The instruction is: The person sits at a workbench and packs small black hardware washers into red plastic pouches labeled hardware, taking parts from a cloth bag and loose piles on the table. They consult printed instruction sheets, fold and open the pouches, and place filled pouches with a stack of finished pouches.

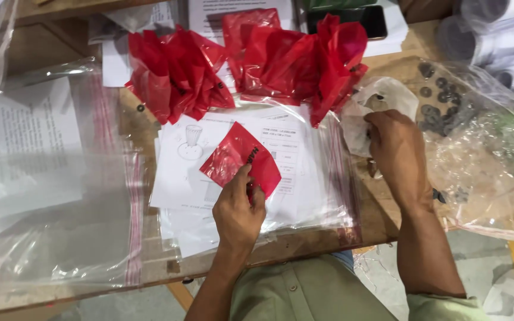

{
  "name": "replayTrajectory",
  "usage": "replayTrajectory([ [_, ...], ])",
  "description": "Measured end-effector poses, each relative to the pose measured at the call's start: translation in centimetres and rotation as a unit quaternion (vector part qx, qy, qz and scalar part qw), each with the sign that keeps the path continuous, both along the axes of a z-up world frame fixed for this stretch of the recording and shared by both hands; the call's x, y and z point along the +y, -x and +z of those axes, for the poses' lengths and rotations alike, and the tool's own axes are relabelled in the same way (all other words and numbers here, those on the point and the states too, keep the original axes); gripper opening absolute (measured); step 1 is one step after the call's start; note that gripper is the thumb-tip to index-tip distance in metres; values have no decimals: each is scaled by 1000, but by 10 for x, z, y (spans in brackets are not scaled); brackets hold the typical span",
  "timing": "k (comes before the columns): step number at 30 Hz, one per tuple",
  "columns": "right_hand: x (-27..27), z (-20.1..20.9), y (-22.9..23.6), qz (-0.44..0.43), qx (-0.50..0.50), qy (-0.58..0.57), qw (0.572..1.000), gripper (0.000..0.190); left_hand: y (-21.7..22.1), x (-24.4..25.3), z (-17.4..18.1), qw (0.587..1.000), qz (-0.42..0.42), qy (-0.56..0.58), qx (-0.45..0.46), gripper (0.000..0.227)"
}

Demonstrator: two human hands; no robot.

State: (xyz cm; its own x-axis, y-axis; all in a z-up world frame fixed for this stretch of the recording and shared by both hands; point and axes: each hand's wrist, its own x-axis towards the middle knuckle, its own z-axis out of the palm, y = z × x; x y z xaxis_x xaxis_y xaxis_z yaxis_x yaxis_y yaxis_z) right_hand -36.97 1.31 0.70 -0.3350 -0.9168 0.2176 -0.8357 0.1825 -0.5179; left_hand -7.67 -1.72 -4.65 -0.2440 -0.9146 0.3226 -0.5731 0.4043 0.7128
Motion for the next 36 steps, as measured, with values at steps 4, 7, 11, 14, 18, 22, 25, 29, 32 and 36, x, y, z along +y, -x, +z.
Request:
replayTrajectory([
  [4, 0, -33, 23, -19, 107, -53, 993, 23, 6, -3, -3, 1000, -7, 8, 0, 45],
  [7, -3, -37, 18, -23, 98, -48, 994, 37, 5, -3, -7, 1000, 6, 8, 3, 42],
  [11, -6, -36, 14, -57, 74, -47, 995, 59, 4, -6, -9, 1000, 14, 9, 13, 38],
  [14, -7, -41, 18, -51, 102, -69, 991, 58, 5, -6, -10, 1000, 17, 13, 13, 36],
  [18, -9, -47, 26, -31, 114, -67, 991, 41, 5, -8, -18, 999, 29, 13, 12, 36],
  [22, -11, -60, 36, -35, 103, -48, 993, 33, 4, -12, -19, 999, 37, 22, 27, 36],
  [25, -9, -59, 30, -53, 111, -50, 991, 28, 3, -11, -19, 999, 36, -7, 36, 36],
  [29, -6, -60, 27, -50, 112, -74, 990, 24, 3, -10, -20, 998, 43, -46, 29, 35],
  [32, -10, -73, 37, -47, 113, -94, 988, 31, 1, -9, -25, 998, 41, -34, 31, 34],
  [36, -22, -69, 49, -35, 74, -156, 984, 33, -1, -9, -26, 998, 30, -5, 49, 34],
])
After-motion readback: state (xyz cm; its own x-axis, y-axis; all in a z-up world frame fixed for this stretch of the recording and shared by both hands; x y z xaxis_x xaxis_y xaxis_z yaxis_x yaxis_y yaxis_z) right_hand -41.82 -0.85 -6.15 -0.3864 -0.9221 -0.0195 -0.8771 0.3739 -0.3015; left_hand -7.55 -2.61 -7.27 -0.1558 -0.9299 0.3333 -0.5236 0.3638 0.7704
